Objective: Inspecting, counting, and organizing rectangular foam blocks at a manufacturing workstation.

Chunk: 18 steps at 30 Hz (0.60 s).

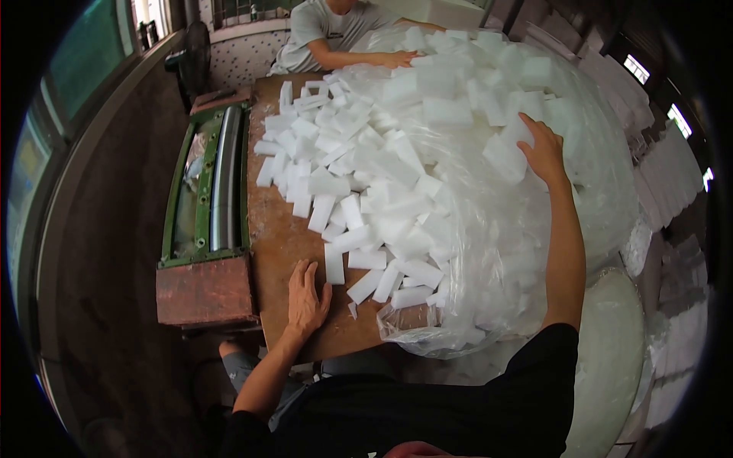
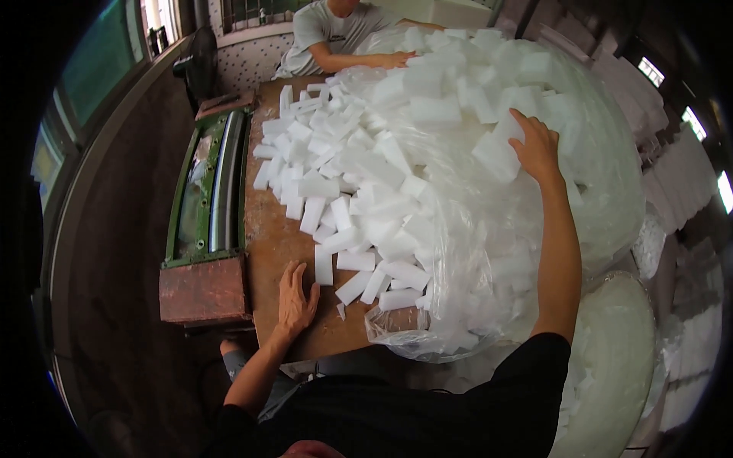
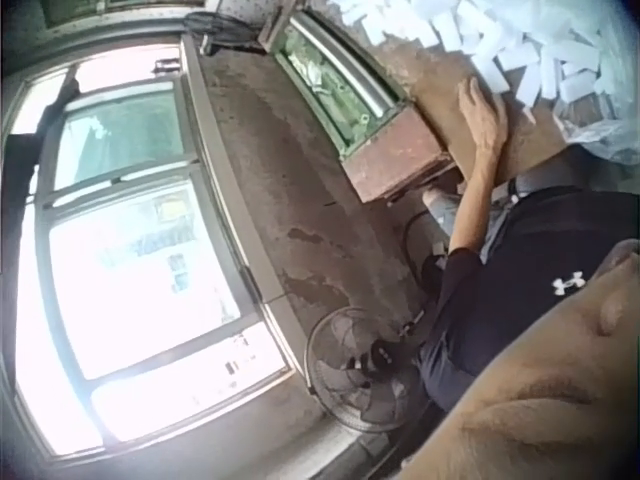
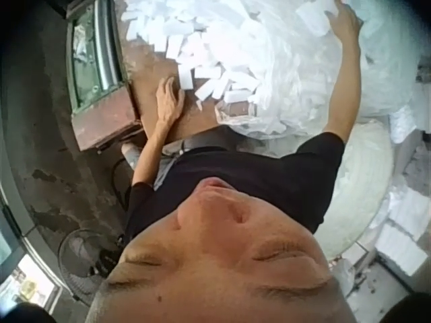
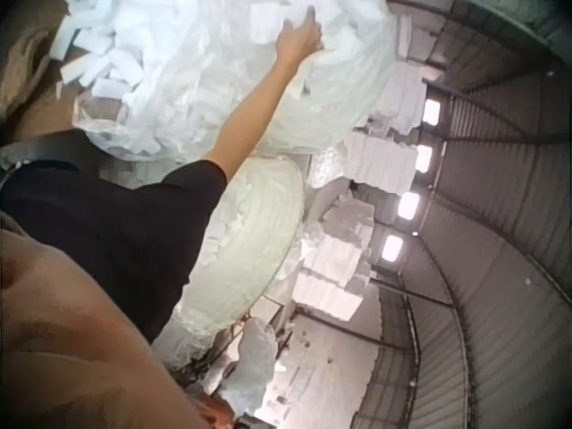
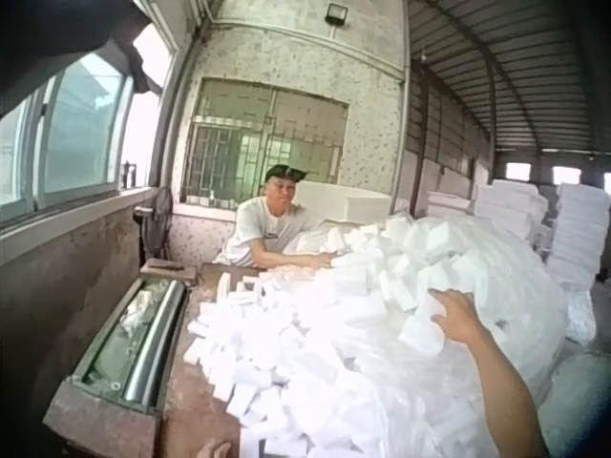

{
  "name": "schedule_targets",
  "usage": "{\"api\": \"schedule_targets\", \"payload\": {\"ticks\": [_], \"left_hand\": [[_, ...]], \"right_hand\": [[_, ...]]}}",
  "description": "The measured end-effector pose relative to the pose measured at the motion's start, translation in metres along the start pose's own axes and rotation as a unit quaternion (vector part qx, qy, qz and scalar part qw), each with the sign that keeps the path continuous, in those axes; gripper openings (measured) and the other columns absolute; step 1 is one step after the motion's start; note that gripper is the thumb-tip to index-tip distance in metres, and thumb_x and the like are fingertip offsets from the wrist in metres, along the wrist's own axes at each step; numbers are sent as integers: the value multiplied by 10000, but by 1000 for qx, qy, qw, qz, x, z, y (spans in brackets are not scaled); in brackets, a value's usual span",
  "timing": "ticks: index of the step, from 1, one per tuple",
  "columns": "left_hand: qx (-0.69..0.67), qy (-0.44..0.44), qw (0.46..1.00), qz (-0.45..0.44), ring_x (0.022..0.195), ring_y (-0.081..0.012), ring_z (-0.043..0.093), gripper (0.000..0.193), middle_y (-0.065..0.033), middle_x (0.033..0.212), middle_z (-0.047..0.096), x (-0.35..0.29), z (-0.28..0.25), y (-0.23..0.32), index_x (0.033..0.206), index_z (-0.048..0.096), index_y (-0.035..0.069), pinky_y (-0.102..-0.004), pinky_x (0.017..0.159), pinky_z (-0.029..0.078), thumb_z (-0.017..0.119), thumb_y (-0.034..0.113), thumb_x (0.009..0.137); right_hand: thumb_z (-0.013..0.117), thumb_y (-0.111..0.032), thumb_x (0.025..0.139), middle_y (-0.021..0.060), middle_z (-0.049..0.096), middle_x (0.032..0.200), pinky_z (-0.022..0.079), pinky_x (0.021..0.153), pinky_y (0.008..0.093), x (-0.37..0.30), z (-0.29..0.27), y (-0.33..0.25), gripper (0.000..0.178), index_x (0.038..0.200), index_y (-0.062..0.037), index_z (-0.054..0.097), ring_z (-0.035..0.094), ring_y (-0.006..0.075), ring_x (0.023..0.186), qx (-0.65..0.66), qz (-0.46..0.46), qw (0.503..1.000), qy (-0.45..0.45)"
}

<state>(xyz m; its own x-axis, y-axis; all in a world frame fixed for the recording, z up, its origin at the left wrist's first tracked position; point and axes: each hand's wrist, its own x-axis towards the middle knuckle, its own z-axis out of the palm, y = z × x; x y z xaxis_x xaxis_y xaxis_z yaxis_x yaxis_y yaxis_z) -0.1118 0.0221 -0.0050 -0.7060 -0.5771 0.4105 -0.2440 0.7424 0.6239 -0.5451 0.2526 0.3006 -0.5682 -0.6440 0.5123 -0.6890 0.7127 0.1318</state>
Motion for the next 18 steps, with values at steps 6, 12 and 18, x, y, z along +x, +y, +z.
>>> {"api": "schedule_targets", "payload": {"ticks": [6, 12, 18], "left_hand": [[-17, -9, 1000, 16, 1369, -454, 383, 632, -277, 1442, 419, 13, 3, 0, 1412, 403, -25, -515, 1144, 310, 680, 156, 873], [4, -35, 991, 126, 1423, -413, 343, 732, -237, 1481, 415, 73, 8, 28, 1474, 379, 30, -500, 1135, 311, 704, 177, 836], [28, -104, 989, 102, 1232, -386, 502, 738, -172, 1267, 577, 75, 6, 18, 1456, 420, 69, -504, 1000, 398, 735, 175, 796]], "right_hand": [[747, -57, 836, 109, 645, 1173, 449, 972, 390, -52, -31, -25, 606, 1407, -116, 551, 599, 292, 1103, -33, -128, 970, 202], [872, -66, 738, 125, 650, 1254, 498, 954, 347, -154, -40, -142, 594, 1260, -35, 591, 629, 224, 1104, 344, -14, 933, 103], [855, -71, 729, 149, 658, 1159, 535, 882, 398, -199, 13, -269, 437, 1084, -30, 604, 651, 345, 1027, 473, -189, 859, -49]]}}
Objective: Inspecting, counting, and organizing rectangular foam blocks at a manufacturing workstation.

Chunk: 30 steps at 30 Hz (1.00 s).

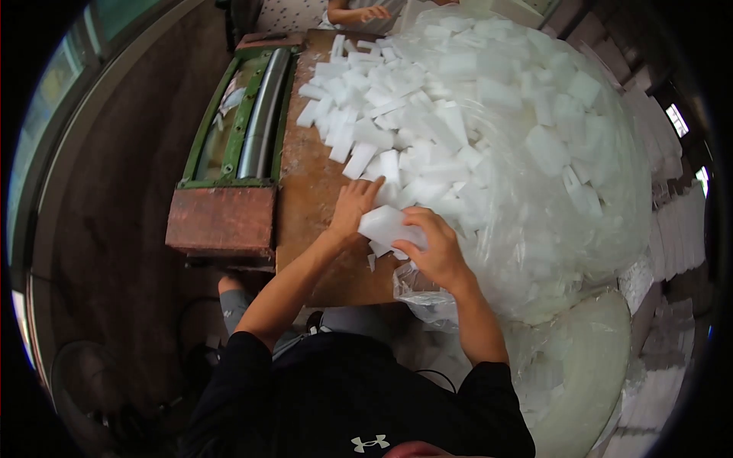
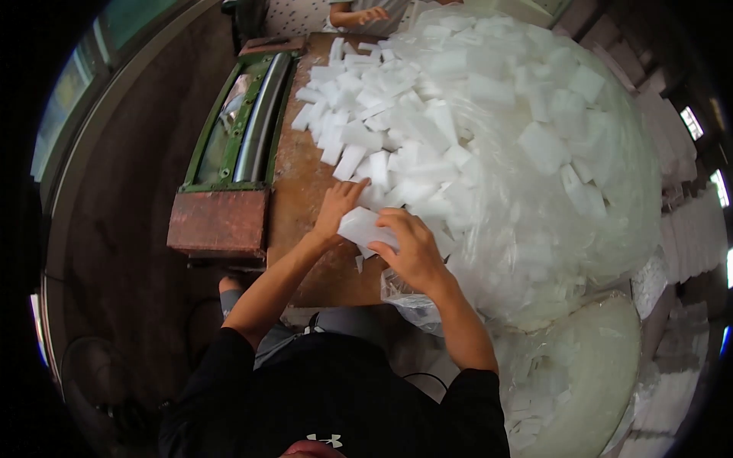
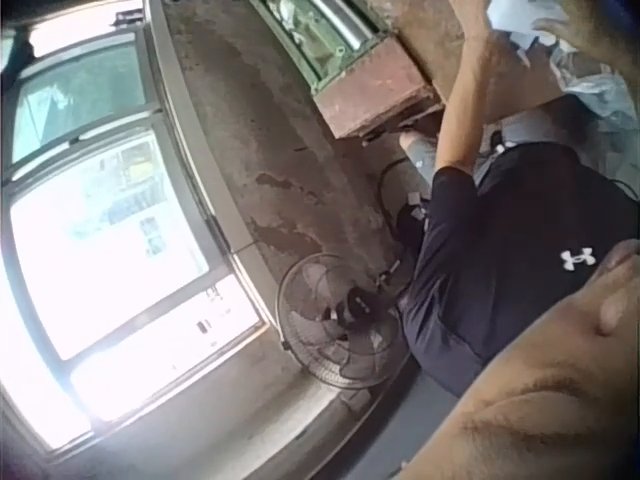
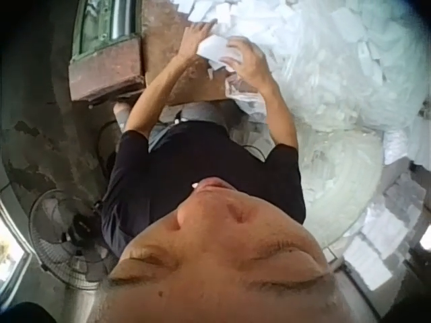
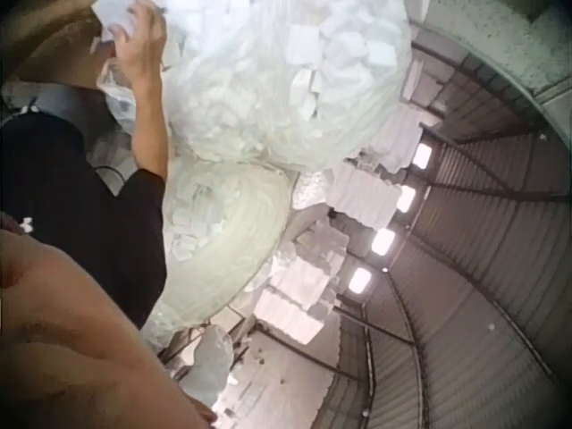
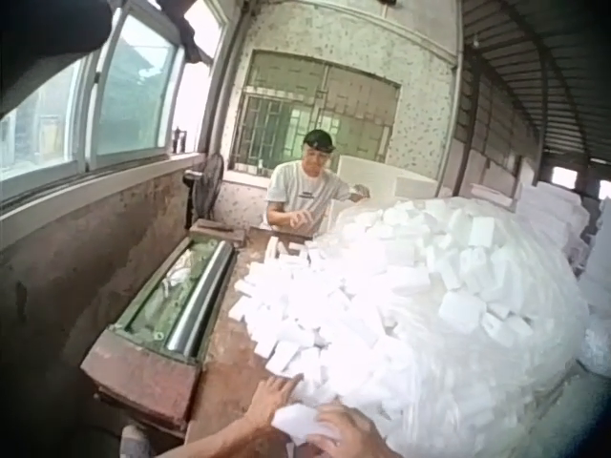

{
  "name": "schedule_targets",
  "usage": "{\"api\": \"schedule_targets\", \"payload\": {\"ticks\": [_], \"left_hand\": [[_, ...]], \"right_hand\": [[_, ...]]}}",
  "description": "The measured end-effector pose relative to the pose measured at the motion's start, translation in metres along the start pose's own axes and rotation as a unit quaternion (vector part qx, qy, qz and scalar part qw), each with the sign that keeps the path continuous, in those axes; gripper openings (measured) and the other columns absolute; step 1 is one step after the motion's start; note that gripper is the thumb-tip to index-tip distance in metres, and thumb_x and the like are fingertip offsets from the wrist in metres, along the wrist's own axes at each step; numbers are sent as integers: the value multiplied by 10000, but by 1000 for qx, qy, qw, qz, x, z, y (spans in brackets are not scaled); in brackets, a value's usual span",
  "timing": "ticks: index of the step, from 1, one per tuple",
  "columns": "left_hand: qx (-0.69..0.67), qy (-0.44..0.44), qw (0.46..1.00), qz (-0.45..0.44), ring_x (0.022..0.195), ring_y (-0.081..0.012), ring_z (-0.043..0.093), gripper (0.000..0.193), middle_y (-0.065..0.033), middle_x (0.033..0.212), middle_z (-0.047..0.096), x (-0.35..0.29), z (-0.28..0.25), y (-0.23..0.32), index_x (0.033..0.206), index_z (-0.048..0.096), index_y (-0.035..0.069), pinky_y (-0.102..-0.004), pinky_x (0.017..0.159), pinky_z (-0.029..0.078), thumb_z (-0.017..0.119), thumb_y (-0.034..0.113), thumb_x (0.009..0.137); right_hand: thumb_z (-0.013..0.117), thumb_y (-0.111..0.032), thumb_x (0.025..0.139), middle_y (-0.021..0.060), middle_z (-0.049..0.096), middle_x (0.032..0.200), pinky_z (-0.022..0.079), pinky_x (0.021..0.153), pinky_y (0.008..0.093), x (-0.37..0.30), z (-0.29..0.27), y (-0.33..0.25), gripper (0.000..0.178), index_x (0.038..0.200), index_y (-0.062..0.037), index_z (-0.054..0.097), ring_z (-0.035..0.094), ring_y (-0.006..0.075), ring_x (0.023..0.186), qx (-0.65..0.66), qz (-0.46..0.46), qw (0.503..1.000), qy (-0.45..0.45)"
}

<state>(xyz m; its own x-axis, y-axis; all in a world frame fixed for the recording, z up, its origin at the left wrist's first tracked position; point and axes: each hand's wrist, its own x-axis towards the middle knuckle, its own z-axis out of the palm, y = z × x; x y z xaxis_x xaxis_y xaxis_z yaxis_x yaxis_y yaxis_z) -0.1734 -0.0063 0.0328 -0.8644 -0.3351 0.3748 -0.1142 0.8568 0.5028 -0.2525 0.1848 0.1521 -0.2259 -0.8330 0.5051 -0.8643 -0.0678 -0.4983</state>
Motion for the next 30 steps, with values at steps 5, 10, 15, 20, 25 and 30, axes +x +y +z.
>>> {"api": "schedule_targets", "payload": {"ticks": [5, 10, 15, 20, 25, 30], "left_hand": [[-24, 215, 960, -178, 1003, -418, 585, 655, -218, 1110, 585, -88, -50, -10, 1410, 460, 36, -467, 861, 482, 715, 101, 811], [-61, 282, 920, -265, 961, -409, 602, 610, -229, 1102, 565, -158, -64, 6, 1420, 481, 68, -458, 799, 516, 683, 81, 844], [-102, 273, 936, -200, 963, -379, 611, 620, -205, 1130, 552, -180, -59, 8, 1402, 504, 75, -425, 795, 539, 690, 74, 811], [-138, 258, 937, -188, 951, -380, 604, 530, -203, 1119, 552, -175, -57, 0, 1320, 548, 69, -431, 761, 538, 701, 103, 813], [-128, 212, 956, -159, 919, -375, 595, 480, -190, 1106, 554, -171, -54, -7, 1305, 561, 106, -424, 731, 530, 712, 153, 852], [-189, 227, 941, -166, 917, -373, 588, 439, -187, 1101, 558, -171, -55, -10, 1295, 570, 76, -420, 730, 527, 679, 120, 873]], "right_hand": [[841, -59, 728, 143, 666, 1155, 548, 852, 404, 15, 57, -4, 387, 1042, -32, 619, 658, 352, 1016, 32, -42, 997, -56], [827, -51, 737, 150, 660, 1158, 543, 860, 412, 54, 114, 8, 376, 1056, -22, 629, 645, 359, 1064, 66, -57, 994, -61], [795, -77, 776, 152, 629, 1221, 535, 875, 407, 69, 141, 21, 361, 1104, -62, 645, 640, 373, 1072, 49, -37, 971, -230], [812, -158, 779, 185, 614, 1213, 531, 881, 425, 75, 149, 14, 328, 1045, -30, 669, 635, 394, 1045, -59, -73, 950, -297], [818, -214, 785, 202, 626, 1151, 548, 826, 429, 114, 172, 21, 273, 918, -7, 698, 651, 404, 977, -12, -117, 972, -205], [814, -256, 789, 164, 619, 983, 534, 727, 447, 198, 212, 29, 304, 807, 5, 660, 652, 381, 848, -24, -161, 978, -130]]}}
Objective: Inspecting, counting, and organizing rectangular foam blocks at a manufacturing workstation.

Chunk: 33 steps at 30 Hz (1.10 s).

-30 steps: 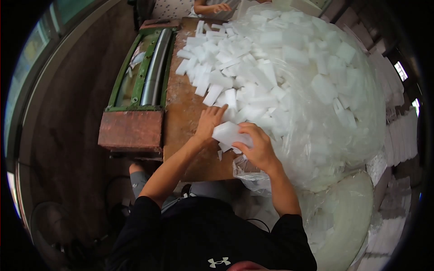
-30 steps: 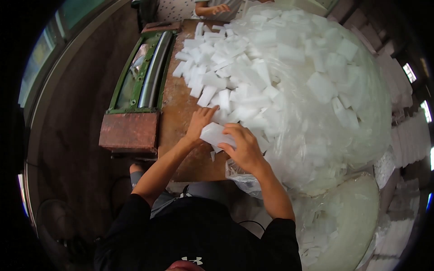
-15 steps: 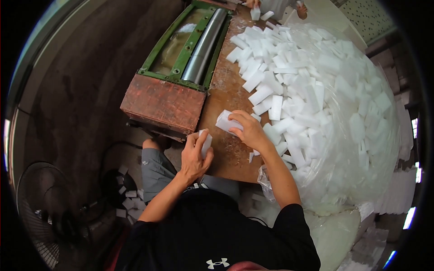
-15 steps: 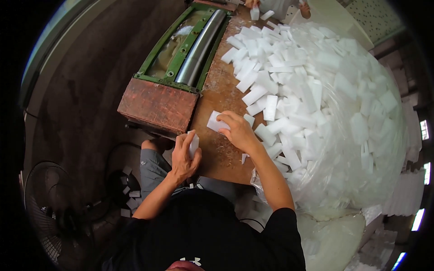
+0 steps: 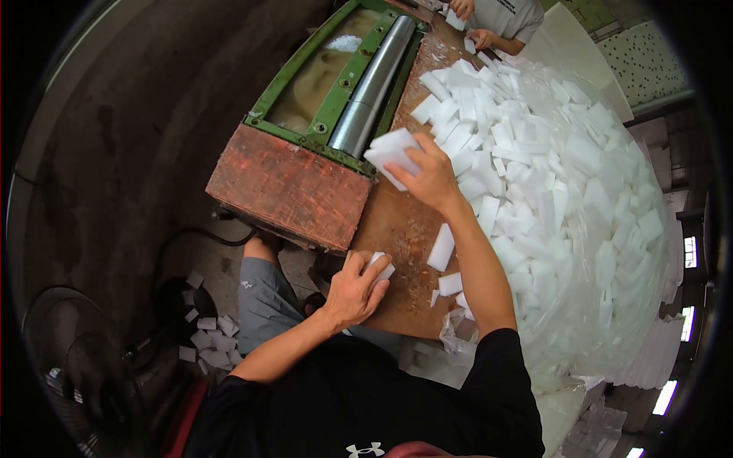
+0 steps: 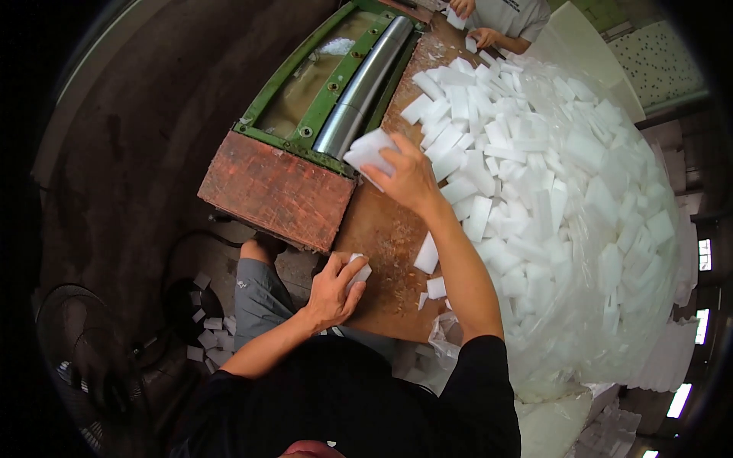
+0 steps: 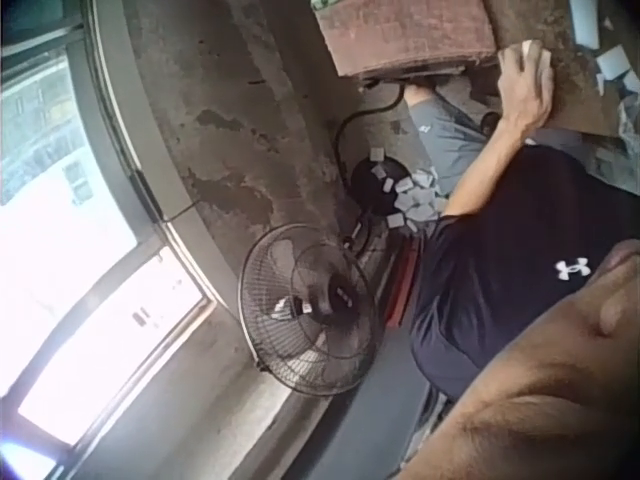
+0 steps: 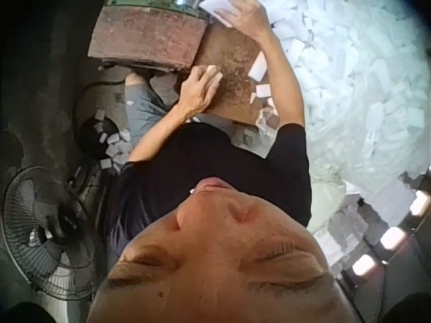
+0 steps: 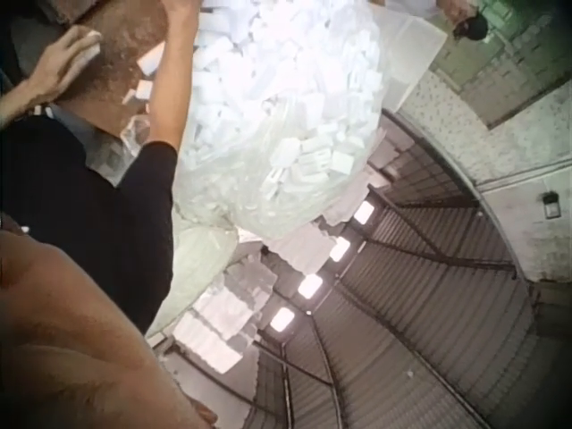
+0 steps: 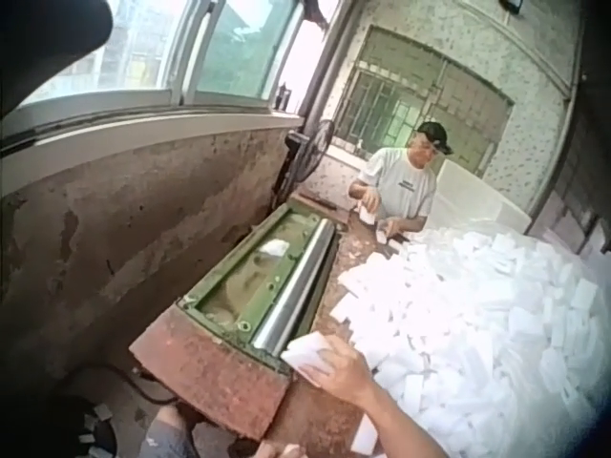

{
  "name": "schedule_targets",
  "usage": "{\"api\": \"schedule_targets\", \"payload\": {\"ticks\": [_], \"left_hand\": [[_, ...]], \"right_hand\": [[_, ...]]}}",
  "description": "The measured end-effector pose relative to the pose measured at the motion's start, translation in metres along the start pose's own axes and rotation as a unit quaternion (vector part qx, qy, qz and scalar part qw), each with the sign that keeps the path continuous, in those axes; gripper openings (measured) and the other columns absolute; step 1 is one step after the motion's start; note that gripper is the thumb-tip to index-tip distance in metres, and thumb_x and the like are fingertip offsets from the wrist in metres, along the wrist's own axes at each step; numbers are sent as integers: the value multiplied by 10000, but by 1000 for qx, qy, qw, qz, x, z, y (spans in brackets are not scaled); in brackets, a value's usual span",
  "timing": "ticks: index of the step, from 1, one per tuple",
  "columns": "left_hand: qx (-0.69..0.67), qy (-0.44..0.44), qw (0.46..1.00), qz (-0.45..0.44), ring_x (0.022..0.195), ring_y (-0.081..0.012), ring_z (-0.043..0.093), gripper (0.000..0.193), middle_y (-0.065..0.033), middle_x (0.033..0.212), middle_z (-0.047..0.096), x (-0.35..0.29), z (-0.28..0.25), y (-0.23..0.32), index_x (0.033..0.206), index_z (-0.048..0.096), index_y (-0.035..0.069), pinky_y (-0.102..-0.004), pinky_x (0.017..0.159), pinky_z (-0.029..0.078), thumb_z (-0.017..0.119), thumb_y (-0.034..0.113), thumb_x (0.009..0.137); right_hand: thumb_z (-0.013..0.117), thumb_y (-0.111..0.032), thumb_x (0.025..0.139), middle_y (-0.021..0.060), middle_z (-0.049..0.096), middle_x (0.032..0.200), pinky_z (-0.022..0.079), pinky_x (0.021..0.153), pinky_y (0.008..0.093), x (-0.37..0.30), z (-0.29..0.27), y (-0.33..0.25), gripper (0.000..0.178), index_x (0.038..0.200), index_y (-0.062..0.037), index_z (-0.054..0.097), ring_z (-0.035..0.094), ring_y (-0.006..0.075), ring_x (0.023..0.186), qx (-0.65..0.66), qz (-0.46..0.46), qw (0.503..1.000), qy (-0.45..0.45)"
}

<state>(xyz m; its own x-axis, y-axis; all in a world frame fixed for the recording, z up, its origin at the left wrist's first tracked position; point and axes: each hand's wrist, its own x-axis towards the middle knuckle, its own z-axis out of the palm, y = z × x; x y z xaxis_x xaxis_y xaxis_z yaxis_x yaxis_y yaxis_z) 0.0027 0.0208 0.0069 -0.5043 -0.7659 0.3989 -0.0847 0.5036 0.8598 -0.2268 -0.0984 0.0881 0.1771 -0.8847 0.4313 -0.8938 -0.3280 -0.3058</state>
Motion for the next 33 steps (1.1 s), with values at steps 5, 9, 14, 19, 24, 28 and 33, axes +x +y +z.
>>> {"api": "schedule_targets", "payload": {"ticks": [5, 9, 14, 19, 24, 28, 33], "left_hand": [[-21, 0, 1000, -16, 878, -356, 597, 425, -184, 1086, 563, 1, -5, 0, 1297, 566, 59, -420, 712, 528, 664, 112, 886], [-29, -5, 999, -34, 896, -348, 599, 432, -176, 1098, 562, -1, -7, -4, 1307, 562, 58, -415, 721, 534, 660, 115, 890], [-27, -17, 999, -22, 918, -343, 595, 446, -172, 1096, 563, 0, -9, -7, 1319, 559, 63, -412, 725, 535, 659, 120, 889], [-11, -17, 1000, -6, 911, -345, 594, 446, -171, 1096, 564, 1, -9, -4, 1332, 557, 71, -417, 723, 536, 643, 129, 898], [3, -25, 1000, -1, 895, -362, 594, 432, -181, 1088, 558, -4, -4, 4, 1335, 556, 74, -434, 704, 538, 619, 121, 910], [-27, -4, 1000, -10, 945, -369, 597, 414, -195, 1102, 564, -6, -10, 9, 1330, 553, 44, -420, 780, 533, 591, 99, 922], [-85, 261, 958, -86, 1032, -235, 572, 374, -141, 1152, 595, 5, -53, 25, 1332, 537, -13, -355, 943, 450, 438, 185, 1030]], "right_hand": [[813, -288, 788, 145, 605, 952, 523, 697, 444, 40, 33, 37, 314, 785, -11, 665, 652, 371, 820, 22, -39, 998, -34], [808, -304, 792, 117, 605, 952, 519, 666, 438, 49, 52, 44, 308, 781, -27, 673, 652, 362, 791, 14, -52, 998, -44], [826, -249, 781, 126, 586, 897, 501, 682, 395, 78, 57, 37, 284, 800, -10, 673, 627, 326, 805, 25, -55, 994, -86], [797, -348, 799, 119, 604, 908, 506, 695, 399, 119, 78, 29, 336, 808, -24, 705, 636, 329, 799, 45, -96, 991, -79], [807, -405, 766, 130, 624, 881, 530, 709, 413, 132, 105, 2, 400, 767, -19, 705, 655, 330, 808, 49, -86, 995, -25], [777, -363, 859, 117, 682, 923, 513, 687, 343, 87, 81, -32, 389, 860, 20, 714, 651, 200, 774, 205, 74, 970, 105], [691, -274, 958, 14, 683, 809, 482, 636, 253, -22, -2, -93, 310, 929, 34, 709, 582, 47, 718, 515, 273, 810, 66]]}}
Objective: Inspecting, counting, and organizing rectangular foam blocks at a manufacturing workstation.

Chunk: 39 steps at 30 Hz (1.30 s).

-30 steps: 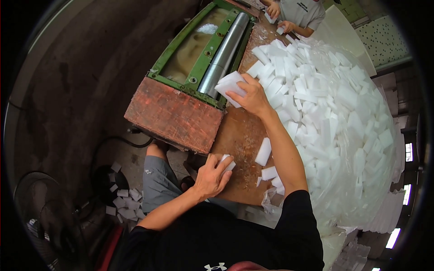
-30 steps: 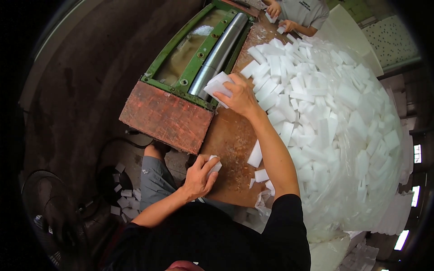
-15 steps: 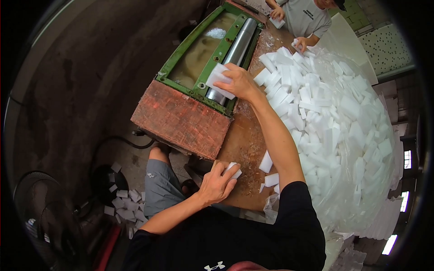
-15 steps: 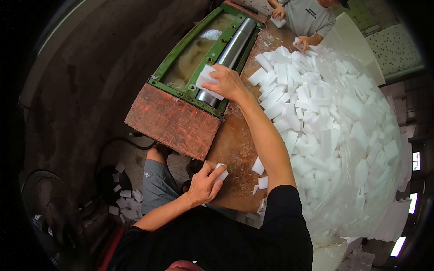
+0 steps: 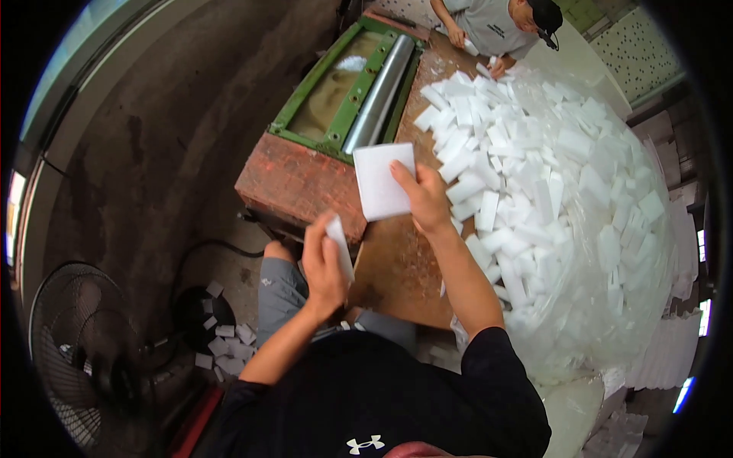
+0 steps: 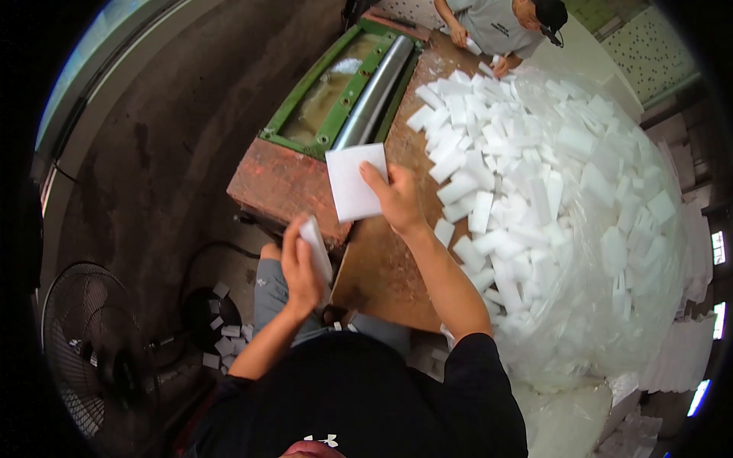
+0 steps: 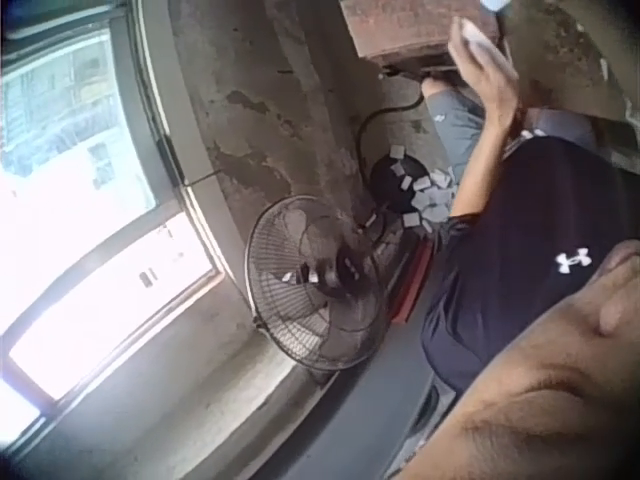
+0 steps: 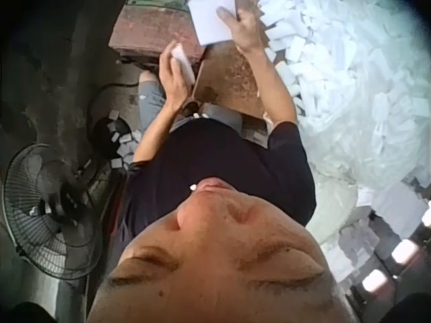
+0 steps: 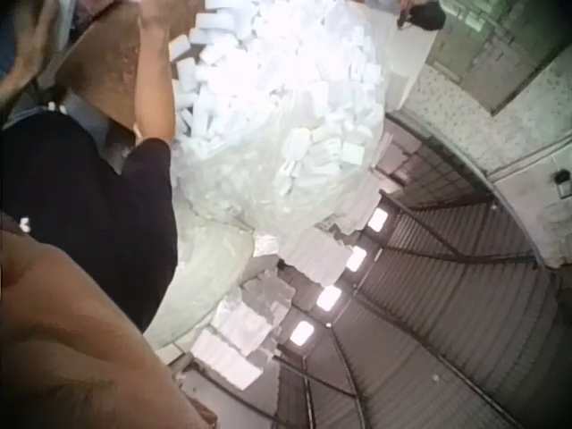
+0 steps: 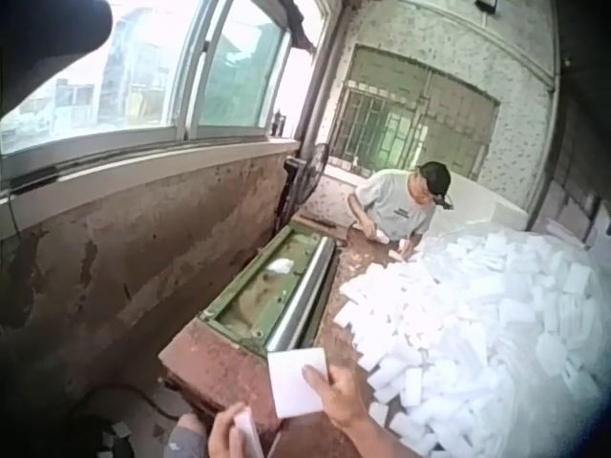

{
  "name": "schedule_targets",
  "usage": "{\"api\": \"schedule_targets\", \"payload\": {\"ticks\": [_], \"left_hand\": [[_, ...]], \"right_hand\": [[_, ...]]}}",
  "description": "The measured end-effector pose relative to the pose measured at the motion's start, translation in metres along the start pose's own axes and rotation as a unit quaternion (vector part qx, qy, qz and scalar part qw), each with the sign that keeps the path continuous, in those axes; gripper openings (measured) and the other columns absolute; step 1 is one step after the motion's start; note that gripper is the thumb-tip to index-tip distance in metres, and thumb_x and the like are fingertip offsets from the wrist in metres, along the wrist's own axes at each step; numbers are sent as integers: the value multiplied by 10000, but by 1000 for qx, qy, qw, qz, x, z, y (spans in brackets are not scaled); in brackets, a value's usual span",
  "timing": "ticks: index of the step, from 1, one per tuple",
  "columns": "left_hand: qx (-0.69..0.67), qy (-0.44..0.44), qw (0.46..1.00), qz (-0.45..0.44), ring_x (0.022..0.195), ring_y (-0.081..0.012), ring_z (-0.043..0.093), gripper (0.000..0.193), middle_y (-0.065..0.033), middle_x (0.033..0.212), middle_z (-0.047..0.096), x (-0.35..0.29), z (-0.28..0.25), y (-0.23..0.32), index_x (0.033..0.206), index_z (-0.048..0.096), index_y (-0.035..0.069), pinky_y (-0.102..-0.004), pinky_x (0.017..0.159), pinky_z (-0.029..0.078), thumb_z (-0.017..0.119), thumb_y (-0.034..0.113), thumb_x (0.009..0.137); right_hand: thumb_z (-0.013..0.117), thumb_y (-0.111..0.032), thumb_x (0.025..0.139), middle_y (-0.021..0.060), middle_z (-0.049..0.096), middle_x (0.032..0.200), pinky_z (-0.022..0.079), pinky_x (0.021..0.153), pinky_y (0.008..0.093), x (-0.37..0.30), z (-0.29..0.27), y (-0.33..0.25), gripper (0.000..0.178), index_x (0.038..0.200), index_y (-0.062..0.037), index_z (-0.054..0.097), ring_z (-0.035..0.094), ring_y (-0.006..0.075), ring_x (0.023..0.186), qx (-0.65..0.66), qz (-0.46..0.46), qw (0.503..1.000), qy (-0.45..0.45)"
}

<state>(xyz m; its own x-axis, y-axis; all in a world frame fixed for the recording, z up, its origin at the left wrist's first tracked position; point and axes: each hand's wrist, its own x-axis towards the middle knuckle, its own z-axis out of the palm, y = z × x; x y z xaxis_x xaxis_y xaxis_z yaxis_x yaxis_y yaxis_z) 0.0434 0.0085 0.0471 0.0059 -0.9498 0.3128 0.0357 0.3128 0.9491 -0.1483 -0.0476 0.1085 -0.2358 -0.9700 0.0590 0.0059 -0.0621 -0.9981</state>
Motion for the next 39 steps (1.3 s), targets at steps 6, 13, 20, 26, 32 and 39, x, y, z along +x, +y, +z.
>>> {"api": "schedule_targets", "payload": {"ticks": [6, 13, 20, 26, 32, 39], "left_hand": [[-179, -29, 974, -134, 1049, -150, 560, 415, -106, 1182, 601, -1, 16, 15, 1379, 511, 10, -285, 952, 434, 351, 255, 1085], [-236, -48, 963, -121, 1089, -138, 556, 401, -97, 1231, 603, -26, 30, 28, 1383, 505, -4, -287, 973, 437, 364, 236, 1095], [-211, -37, 972, -94, 1041, -135, 581, 400, -99, 1164, 621, -34, 31, 35, 1374, 508, -6, -284, 943, 460, 364, 228, 1084], [-219, -43, 972, -76, 1091, -158, 565, 414, -116, 1225, 606, -38, 26, 34, 1385, 497, -24, -294, 964, 446, 377, 243, 1093], [-172, -33, 984, -22, 1125, -186, 545, 427, -131, 1243, 584, -49, 20, 45, 1378, 505, -37, -309, 997, 409, 382, 243, 1082], [-170, -26, 983, 64, 998, -181, 519, 442, -118, 1130, 566, -57, 18, 49, 1350, 527, -65, -300, 907, 402, 397, 247, 1064]], "right_hand": [[668, -246, 974, 12, 677, 818, 465, 627, 249, -102, -7, -25, 282, 952, 33, 701, 580, 52, 733, -46, 1, 999, 22], [687, -252, 959, 92, 666, 903, 487, 699, 303, -135, -9, -33, 288, 976, 35, 702, 614, 143, 786, -159, -78, 981, 75], [688, -246, 952, 121, 668, 963, 495, 732, 324, -146, -4, -35, 279, 986, 31, 709, 636, 195, 826, -167, -82, 980, 66], [686, -238, 946, 144, 660, 946, 497, 716, 346, -149, 3, -39, 272, 984, 30, 704, 646, 244, 814, -183, -101, 976, 66], [687, -225, 920, 168, 640, 911, 494, 667, 386, -168, 4, -47, 269, 950, 43, 686, 643, 297, 766, -230, -191, 950, 87], [704, -237, 897, 218, 621, 1054, 519, 718, 384, -185, 5, -51, 309, 1020, 46, 686, 647, 344, 845, -268, -268, 921, 88]]}}
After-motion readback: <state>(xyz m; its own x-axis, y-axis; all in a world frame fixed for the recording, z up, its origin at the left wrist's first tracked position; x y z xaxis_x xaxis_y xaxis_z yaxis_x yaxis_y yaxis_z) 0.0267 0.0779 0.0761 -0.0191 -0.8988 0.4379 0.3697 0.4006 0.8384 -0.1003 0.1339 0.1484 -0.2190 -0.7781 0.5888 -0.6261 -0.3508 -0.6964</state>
